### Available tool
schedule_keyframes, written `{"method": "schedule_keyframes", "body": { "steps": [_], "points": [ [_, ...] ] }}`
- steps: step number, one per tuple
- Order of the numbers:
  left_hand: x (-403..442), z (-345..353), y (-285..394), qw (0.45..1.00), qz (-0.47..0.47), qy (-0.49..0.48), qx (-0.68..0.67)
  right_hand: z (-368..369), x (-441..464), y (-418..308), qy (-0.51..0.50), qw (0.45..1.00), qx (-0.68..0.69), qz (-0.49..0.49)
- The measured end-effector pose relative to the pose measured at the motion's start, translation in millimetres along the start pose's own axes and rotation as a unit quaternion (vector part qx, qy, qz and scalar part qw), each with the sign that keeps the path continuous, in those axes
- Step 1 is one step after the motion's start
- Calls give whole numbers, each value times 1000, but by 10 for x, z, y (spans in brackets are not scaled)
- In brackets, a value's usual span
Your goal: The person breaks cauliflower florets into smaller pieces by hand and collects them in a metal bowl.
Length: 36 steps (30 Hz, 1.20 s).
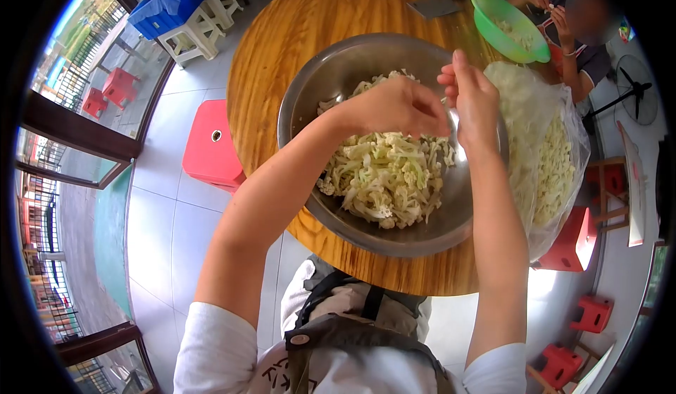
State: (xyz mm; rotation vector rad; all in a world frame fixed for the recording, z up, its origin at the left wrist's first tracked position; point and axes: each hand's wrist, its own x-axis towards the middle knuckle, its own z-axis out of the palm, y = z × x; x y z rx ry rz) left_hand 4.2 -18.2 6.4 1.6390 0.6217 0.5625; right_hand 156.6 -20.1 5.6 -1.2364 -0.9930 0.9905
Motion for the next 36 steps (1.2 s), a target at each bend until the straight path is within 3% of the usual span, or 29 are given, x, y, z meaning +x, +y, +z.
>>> {"method": "schedule_keyframes", "body": {
  "steps": [5, 8, 14, 17, 24, 30, 36],
  "points": [
    [-25, 99, -34, 945, -89, -199, 242, 2, -17, -6, -9, 1000, 12, 10],
    [-42, 88, -49, 925, -97, -199, 309, 4, -17, -2, -12, 1000, 8, 5],
    [-6, 123, -267, 917, -23, -187, 350, -9, -20, 16, -31, 999, -39, -14],
    [-30, 115, -44, 942, -82, -165, 280, -15, -26, 3, -32, 999, -33, -10],
    [-80, -39, 84, 993, -62, -97, -22, -29, 6, 34, -25, 1000, 6, 2],
    [-89, -51, 145, 994, -81, -77, -22, -37, -13, 16, -33, 999, 1, 11],
    [-82, -26, 137, 981, -122, -124, 80, -30, -5, 41, -33, 999, 9, 13]
  ]
}}
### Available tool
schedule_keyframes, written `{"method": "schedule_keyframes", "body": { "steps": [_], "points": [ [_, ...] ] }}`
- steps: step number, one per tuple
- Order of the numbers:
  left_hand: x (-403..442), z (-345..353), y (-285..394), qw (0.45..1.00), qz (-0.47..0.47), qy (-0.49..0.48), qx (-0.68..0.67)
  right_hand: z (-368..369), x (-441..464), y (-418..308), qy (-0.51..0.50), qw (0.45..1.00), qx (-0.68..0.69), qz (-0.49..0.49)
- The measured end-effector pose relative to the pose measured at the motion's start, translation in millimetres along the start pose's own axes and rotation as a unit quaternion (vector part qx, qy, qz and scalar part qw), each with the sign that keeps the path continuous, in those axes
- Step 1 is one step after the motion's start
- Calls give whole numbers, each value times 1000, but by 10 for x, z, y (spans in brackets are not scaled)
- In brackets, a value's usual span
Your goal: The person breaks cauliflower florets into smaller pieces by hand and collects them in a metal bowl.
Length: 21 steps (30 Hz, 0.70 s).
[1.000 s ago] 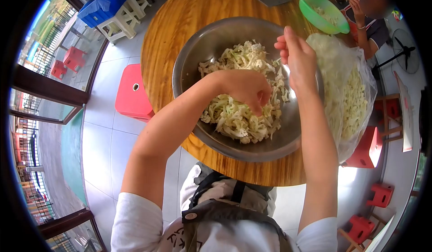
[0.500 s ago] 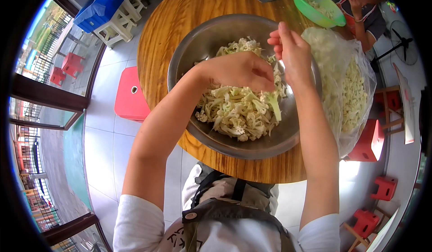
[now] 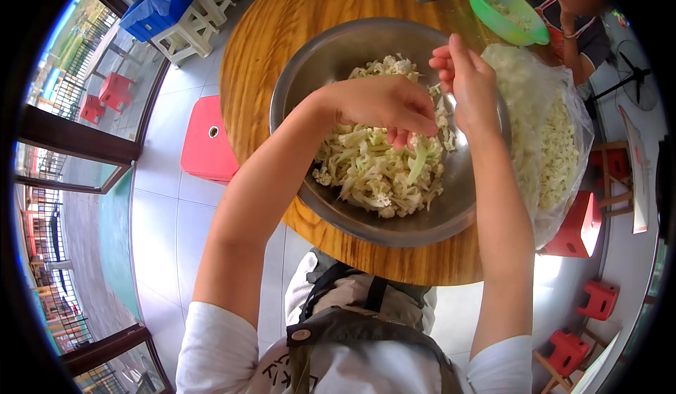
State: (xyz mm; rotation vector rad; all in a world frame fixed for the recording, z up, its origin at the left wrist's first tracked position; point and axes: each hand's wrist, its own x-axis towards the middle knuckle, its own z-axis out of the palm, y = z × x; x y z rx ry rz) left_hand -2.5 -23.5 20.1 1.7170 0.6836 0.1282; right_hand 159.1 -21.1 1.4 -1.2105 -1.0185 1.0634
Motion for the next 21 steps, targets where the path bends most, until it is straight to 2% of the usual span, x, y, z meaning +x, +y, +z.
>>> {"method": "schedule_keyframes", "body": {
  "steps": [3, 6, 9, 12, 13, 17, 20, 21],
  "points": [
    [27, 47, -7, 999, 26, -2, -23, -9, -3, -5, 0, 1000, -9, -6],
    [90, 9, -97, 994, 50, 85, -51, -8, -6, -30, -2, 1000, 1, -4],
    [130, -89, -121, 966, 38, 230, -110, -40, 18, -56, 26, 1000, 11, 3],
    [164, -184, -206, 899, 100, 370, -212, -49, 32, -35, 28, 998, -42, -38],
    [166, -213, -223, 877, 116, 397, -243, -57, 25, -30, -3, 998, -56, -12],
    [150, -245, -240, 849, 109, 448, -259, 33, -91, -59, -104, 991, -85, 7],
    [182, -258, -276, 854, 117, 435, -260, 35, -80, 38, -135, 982, -127, -33],
    [168, -247, -254, 855, 130, 412, -286, 42, -89, 16, -130, 986, -102, -14]
  ]
}}
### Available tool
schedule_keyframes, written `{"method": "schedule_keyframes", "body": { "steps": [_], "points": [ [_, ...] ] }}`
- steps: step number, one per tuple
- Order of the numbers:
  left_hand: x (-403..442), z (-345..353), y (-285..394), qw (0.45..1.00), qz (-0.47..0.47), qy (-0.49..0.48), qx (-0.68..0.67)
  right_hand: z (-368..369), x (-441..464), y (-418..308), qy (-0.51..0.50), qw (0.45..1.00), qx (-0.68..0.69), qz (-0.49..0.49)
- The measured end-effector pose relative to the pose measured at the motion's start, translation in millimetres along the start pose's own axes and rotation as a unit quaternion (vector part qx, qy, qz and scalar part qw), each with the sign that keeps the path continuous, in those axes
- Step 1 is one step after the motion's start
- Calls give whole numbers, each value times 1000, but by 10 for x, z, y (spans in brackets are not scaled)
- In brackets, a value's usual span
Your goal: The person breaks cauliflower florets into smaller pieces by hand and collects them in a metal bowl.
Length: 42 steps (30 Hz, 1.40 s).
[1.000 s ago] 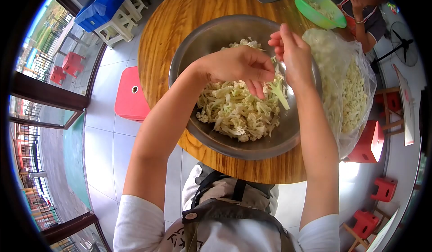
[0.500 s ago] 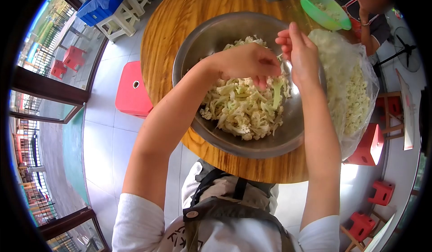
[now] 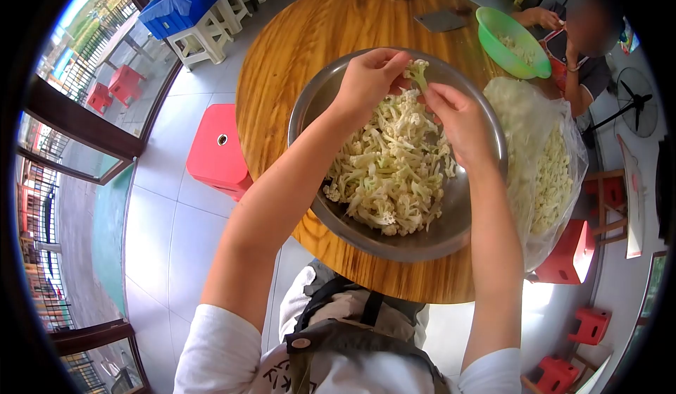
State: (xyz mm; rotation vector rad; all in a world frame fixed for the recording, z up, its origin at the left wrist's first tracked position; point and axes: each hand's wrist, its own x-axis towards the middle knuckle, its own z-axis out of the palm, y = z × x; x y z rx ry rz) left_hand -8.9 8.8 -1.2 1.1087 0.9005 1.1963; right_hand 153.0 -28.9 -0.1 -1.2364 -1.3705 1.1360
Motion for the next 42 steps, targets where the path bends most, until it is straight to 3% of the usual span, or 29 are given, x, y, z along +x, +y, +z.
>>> {"method": "schedule_keyframes", "body": {
  "steps": [3, 9, 15, 19, 24, 31, 42],
  "points": [
    [-39, 25, 61, 988, -20, -52, -141, -5, 1, -29, 10, 999, 39, -3],
    [-40, 27, -36, 999, 28, -36, 19, 98, -15, 33, 44, 998, -4, -45],
    [-39, 43, -55, 999, 50, -13, -4, 110, 9, 108, 69, 992, -43, -96],
    [-54, 74, -70, 993, 97, 14, 73, 120, -39, 55, 82, 985, -99, -114],
    [-86, 106, -84, 982, 134, 26, 131, 89, -4, 78, 99, 983, -76, -132],
    [-77, 102, -80, 981, 136, -9, 136, 28, 6, 58, 81, 991, -20, -106],
    [-52, 53, -38, 969, 135, -51, 200, -42, -13, -51, 45, 991, -71, -101]
  ]
}}
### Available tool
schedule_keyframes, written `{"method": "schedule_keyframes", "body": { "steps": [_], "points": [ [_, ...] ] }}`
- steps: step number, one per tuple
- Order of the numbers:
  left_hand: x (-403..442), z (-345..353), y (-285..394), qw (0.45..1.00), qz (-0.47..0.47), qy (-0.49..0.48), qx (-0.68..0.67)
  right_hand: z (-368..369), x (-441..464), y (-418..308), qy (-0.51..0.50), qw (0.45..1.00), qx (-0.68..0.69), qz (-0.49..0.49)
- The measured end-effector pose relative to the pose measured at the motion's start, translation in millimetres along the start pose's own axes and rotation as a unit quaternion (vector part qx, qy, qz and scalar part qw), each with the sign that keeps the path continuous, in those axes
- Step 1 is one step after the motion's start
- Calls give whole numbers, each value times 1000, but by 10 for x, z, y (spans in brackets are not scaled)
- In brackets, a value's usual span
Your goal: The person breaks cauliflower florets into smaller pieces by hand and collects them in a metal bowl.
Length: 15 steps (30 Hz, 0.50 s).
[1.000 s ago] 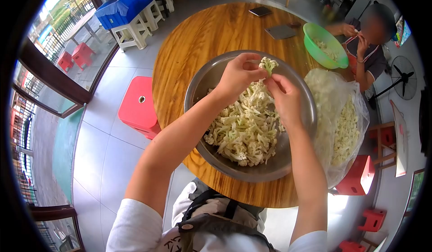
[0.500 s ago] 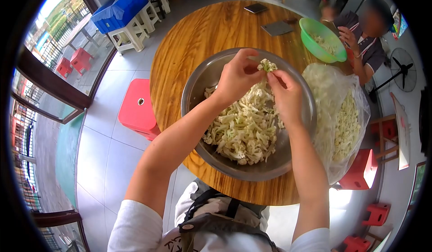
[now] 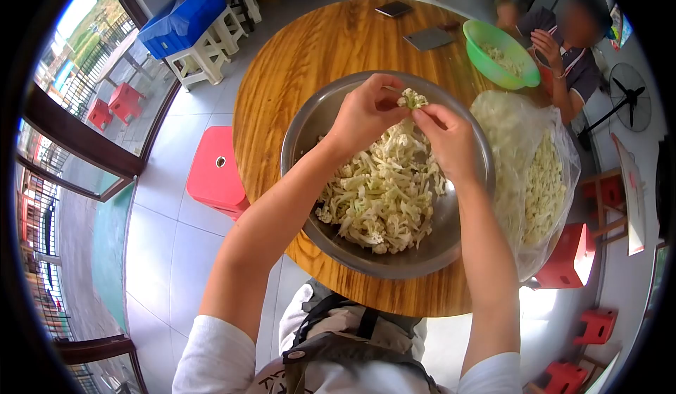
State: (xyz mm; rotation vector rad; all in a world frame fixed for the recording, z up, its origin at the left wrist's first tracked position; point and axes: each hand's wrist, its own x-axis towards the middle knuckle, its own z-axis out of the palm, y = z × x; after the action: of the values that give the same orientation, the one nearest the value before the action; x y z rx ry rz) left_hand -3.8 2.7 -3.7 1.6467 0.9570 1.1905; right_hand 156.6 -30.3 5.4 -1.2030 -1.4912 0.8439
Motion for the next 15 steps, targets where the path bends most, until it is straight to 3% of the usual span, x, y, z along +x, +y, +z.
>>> {"method": "schedule_keyframes", "body": {
  "steps": [9, 15],
  "points": [
    [-33, 71, 28, 1000, 0, 9, 25, 16, -2, -11, 11, 999, 20, 37],
    [-1, 30, 20, 969, -122, -2, -215, 32, 27, 71, 24, 988, 136, 74]
  ]
}}
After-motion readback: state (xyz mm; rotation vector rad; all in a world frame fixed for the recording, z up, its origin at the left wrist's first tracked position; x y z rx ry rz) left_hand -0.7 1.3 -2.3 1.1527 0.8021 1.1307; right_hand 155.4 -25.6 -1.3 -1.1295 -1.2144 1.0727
